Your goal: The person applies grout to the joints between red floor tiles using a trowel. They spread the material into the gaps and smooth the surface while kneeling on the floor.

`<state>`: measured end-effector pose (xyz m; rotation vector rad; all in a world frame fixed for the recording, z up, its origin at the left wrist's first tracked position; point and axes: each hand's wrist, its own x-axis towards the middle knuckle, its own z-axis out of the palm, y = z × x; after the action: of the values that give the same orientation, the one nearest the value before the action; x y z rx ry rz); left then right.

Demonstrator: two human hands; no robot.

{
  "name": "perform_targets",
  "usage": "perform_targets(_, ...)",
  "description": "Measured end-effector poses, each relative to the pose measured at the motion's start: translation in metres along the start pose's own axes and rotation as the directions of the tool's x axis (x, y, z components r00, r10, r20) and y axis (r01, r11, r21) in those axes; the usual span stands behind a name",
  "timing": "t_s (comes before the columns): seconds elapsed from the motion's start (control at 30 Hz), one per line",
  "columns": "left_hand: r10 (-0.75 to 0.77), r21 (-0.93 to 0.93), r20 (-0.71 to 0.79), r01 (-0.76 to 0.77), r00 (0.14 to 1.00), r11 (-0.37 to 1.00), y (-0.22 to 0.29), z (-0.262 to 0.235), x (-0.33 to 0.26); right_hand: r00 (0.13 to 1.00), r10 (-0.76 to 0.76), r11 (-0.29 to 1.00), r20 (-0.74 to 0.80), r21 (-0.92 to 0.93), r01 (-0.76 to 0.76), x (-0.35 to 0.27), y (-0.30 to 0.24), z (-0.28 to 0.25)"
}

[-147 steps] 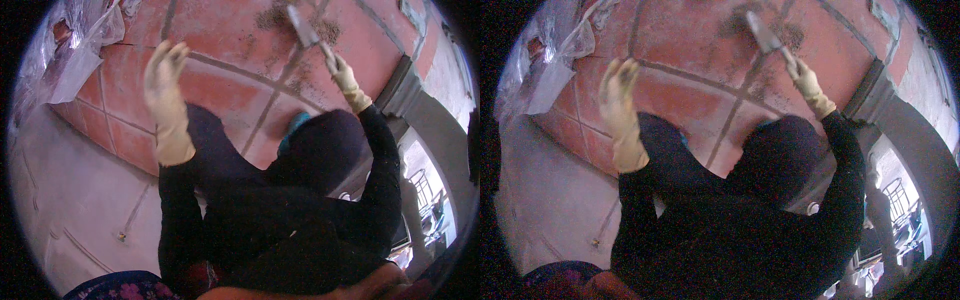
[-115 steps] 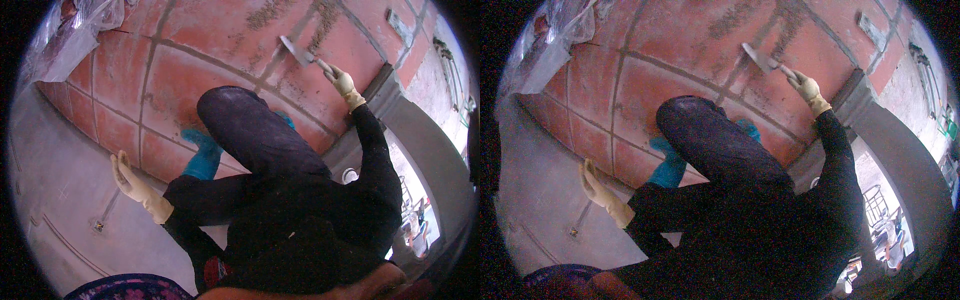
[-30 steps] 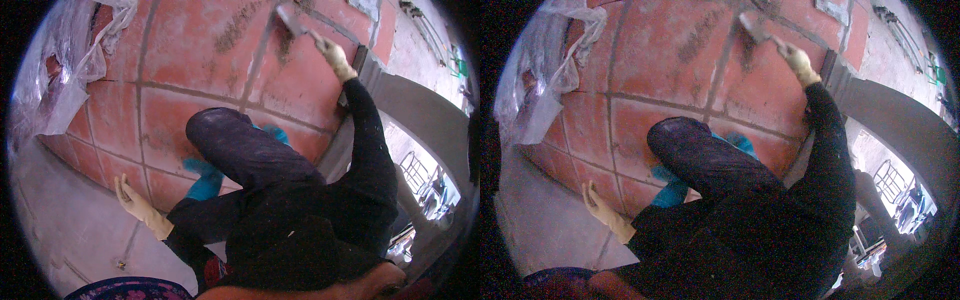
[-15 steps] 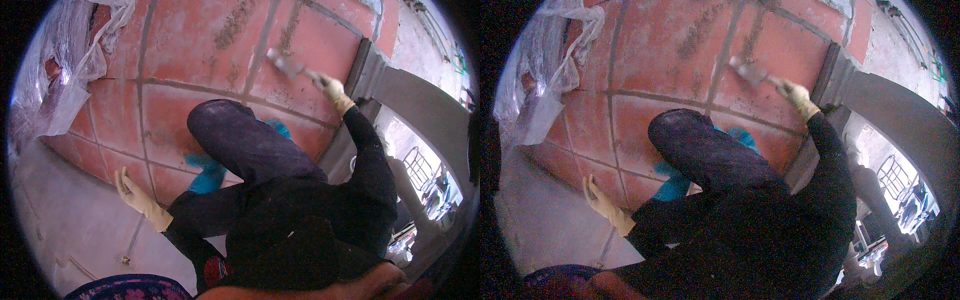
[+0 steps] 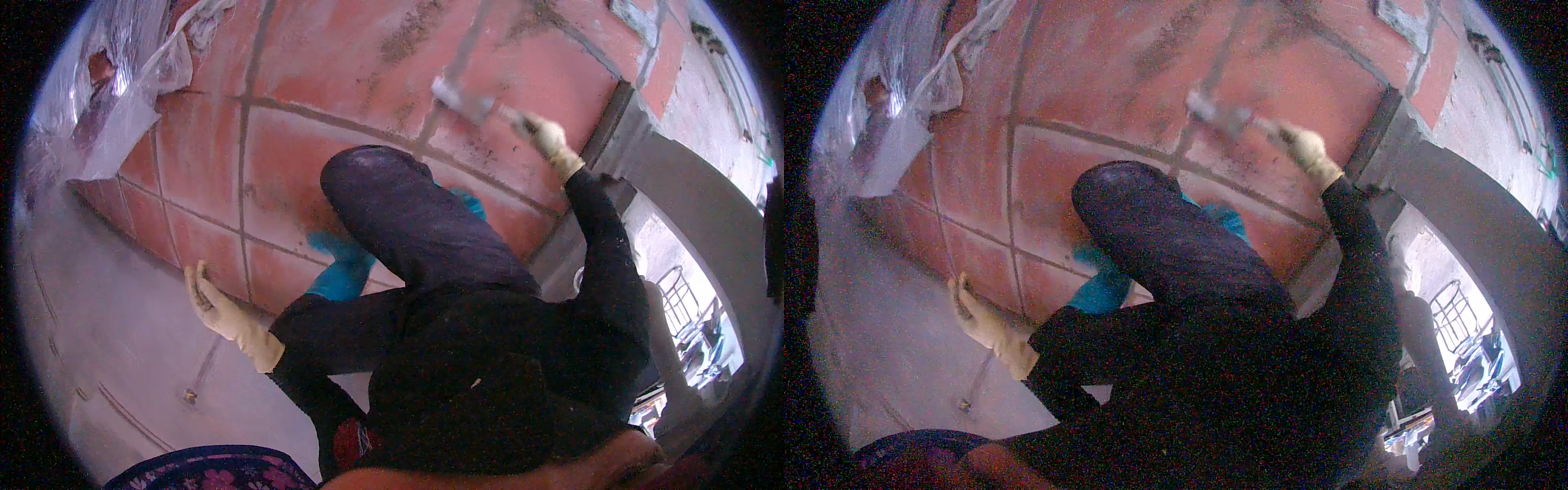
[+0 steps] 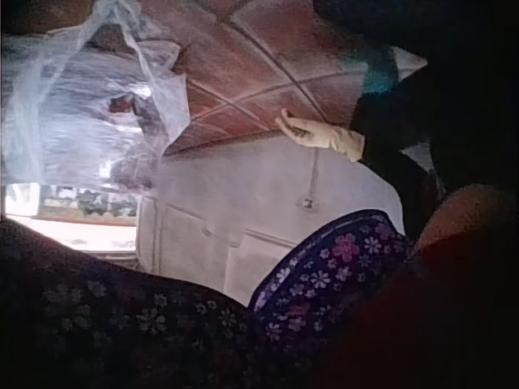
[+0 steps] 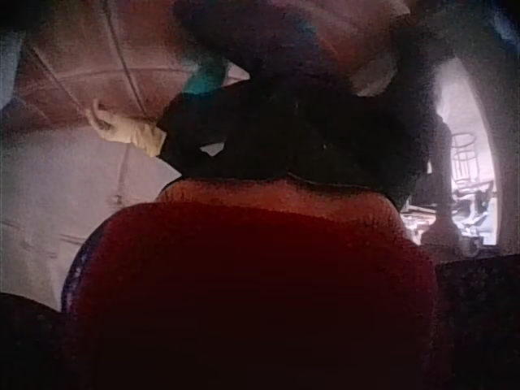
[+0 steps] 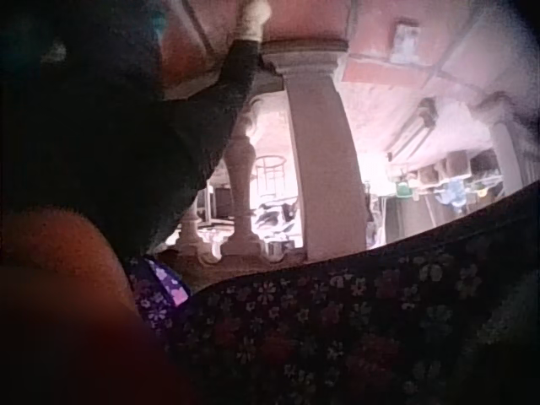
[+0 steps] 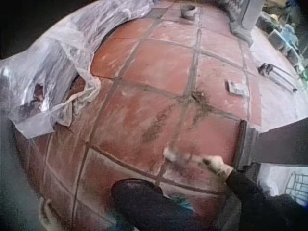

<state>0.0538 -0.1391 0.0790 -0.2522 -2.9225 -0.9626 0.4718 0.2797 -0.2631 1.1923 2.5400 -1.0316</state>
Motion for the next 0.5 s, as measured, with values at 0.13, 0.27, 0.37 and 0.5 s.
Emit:
perform_targets(0.13, -0.176, -0.135, -0.113, 0.160, 0.978, 0.978, 0.016, -0.011, -0.013, 0.807, 0.543, 0.817, -0.233, 0.368, -0.443, 0.058, 0.004, -0.059)
perform_targets(0.27, -0.156, -0.184, -0.221, 0.116, 0.963, 0.976, 0.013, -0.025, -0.034, 0.951, 0.259, 0.966, -0.168, 0.055, -0.254, 0.045, -0.043, -0.063)
perform_targets(0.37, -0.168, -0.233, -0.381, 0.081, 0.909, 0.969, 0.004, -0.043, -0.058, 0.985, -0.082, 0.934, 0.150, 0.358, 0.023, 0.024, -0.116, -0.001)
perform_targets(0.5, -0.225, -0.421, -0.517, -0.017, 0.826, 0.907, -0.010, -0.053, -0.087, 0.785, -0.142, 0.865, 0.603, 0.461, -0.198, 0.022, -0.248, 0.083)
